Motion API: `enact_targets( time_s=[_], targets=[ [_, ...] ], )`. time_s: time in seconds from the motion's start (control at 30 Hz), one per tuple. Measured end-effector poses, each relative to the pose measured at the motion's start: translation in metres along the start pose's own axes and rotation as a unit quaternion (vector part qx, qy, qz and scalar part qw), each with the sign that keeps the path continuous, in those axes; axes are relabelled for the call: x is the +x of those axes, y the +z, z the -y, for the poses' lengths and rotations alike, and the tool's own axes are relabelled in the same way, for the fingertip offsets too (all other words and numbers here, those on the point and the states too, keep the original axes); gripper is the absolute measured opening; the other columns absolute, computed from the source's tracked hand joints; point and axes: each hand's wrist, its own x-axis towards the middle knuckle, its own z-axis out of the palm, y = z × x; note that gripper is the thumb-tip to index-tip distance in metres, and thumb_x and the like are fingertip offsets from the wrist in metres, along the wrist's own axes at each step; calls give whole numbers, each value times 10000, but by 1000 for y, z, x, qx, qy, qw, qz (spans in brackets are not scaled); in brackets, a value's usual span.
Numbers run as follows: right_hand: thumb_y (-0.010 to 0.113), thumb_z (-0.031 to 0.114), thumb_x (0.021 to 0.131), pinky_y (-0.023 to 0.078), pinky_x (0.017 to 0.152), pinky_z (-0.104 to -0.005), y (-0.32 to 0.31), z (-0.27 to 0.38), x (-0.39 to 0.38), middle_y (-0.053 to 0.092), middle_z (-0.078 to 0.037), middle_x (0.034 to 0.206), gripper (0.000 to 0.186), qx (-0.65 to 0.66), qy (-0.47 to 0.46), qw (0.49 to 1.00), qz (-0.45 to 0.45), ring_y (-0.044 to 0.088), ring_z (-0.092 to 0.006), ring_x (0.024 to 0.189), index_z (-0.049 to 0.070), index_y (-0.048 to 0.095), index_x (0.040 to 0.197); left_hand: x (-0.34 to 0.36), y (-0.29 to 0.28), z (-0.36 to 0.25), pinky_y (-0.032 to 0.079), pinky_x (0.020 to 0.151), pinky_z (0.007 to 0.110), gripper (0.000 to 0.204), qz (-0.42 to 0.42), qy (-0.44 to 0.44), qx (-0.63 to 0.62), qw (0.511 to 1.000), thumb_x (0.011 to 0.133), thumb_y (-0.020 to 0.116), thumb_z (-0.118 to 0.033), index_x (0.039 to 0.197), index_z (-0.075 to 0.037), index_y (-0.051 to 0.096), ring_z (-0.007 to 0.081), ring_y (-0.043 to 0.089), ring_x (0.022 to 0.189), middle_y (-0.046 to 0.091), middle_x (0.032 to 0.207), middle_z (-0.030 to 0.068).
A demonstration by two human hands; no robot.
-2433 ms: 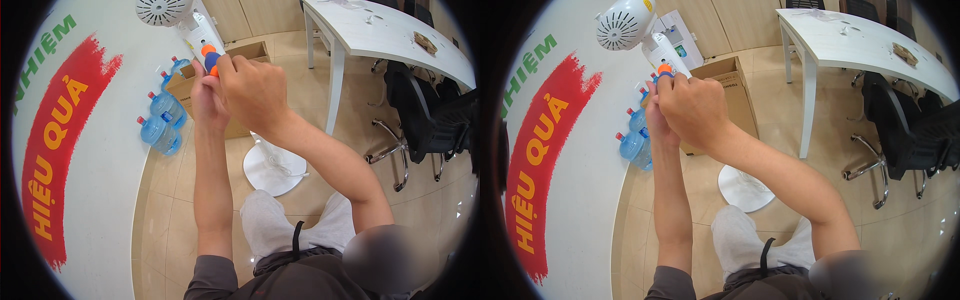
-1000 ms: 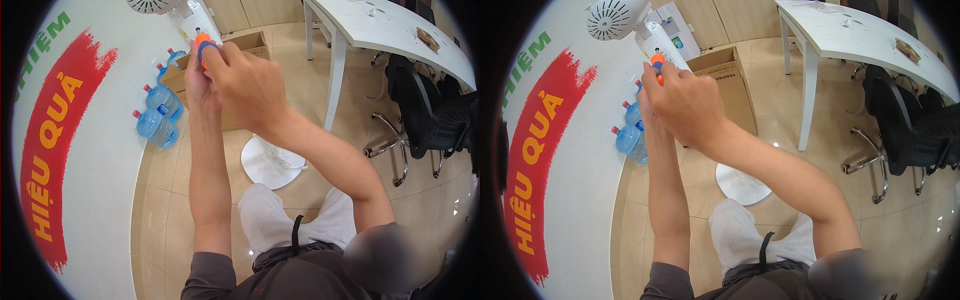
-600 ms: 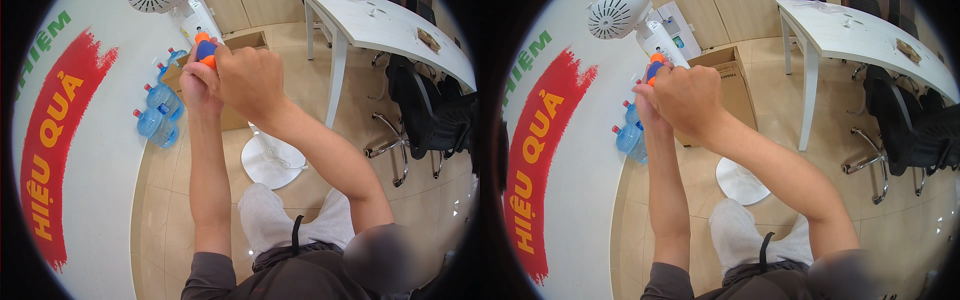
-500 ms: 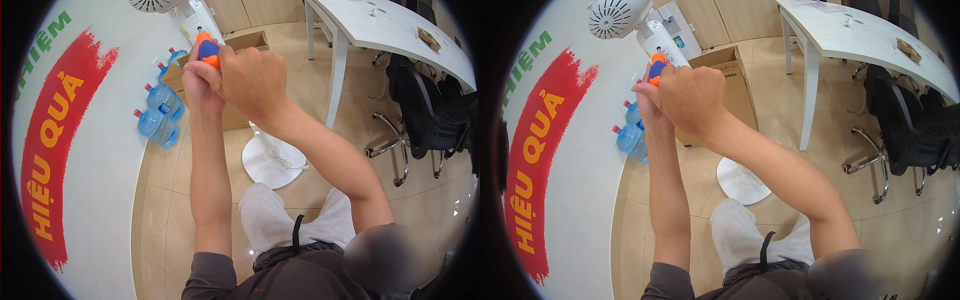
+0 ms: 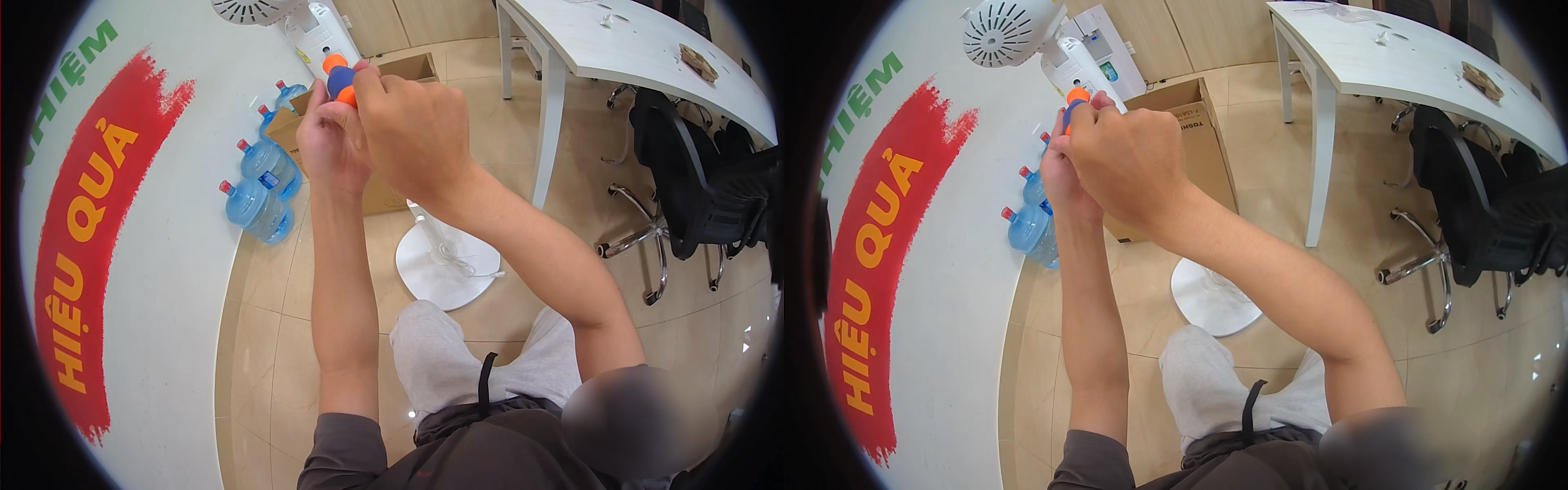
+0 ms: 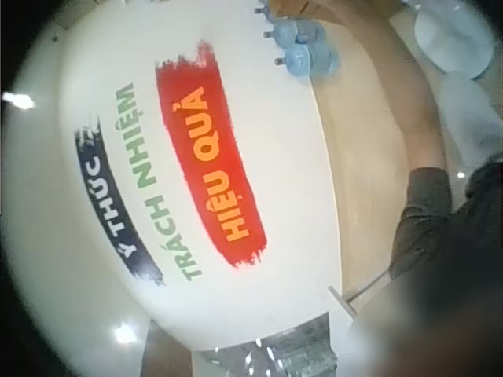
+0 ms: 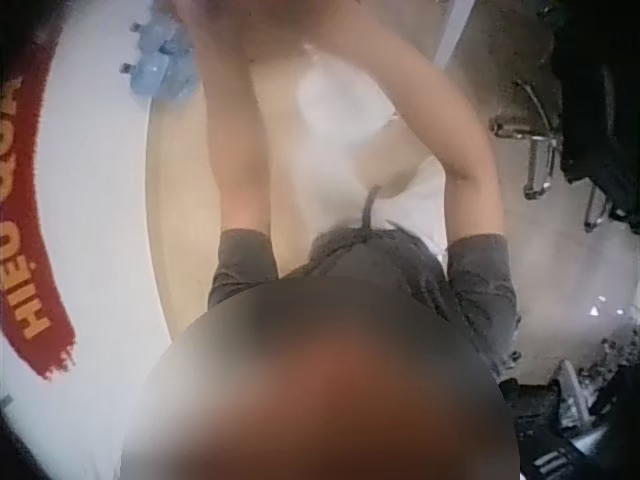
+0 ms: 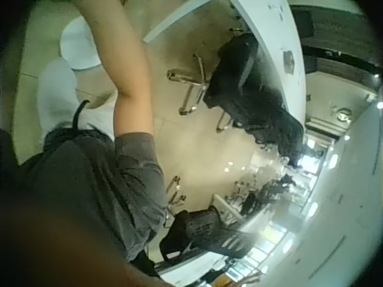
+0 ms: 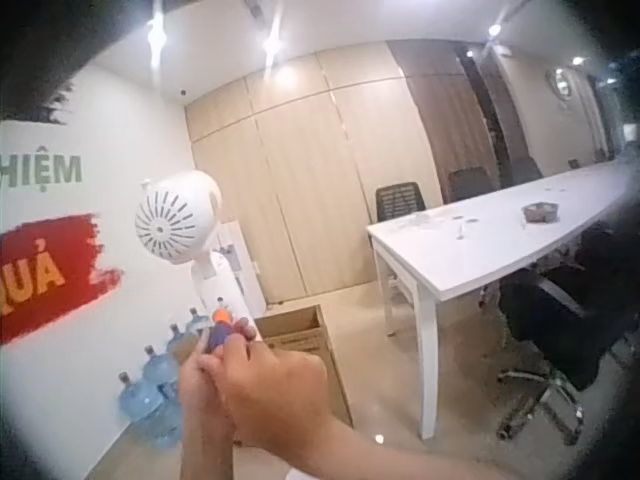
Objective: The recorder uses a screwdriver to tighten a screw on the motor housing of a standing fan.
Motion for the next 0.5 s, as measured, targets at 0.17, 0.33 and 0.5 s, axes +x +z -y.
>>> enact_targets(
  time_s=[0.17, 0.33, 0.5],
  targets=[
    [681, 473, 853, 397, 389, -327, -2, -1, -2, 542, -68, 480, 431, -47, 41, 997, 52, 539, -233, 393, 43, 651, 857, 11, -8, -2, 549, 855, 326, 371, 14, 4, -58, 998, 1049, 429, -362, 1179, -23, 501, 213, 605, 1010, 587, 1115, 114],
    [718, 374, 846, 414, 379, -305, -5, -2, -6, 567, -63, 576, 384, -17, 31, 999, -14, 601, -201, 458, 11, 595, 853, 16, -19, -2, 571, 813, 336, 364, 18, -18, -83, 996, 1034, 472, -378, 1122, -26, 506, 195, 632, 900, 616, 976, 99],
    [724, 345, 843, 418, 383, -300, -1, -5, -2, 584, -62, 598, 358, -26, -34, 999, 13, 615, -199, 475, 14, 598, 893, 14, -9, -2, 574, 668, 312, 446, -26, -4, -11, 1000, 1019, 447, -487, 1079, -49, 509, 182, 638, 728, 632, 871, 60]
  ],
)
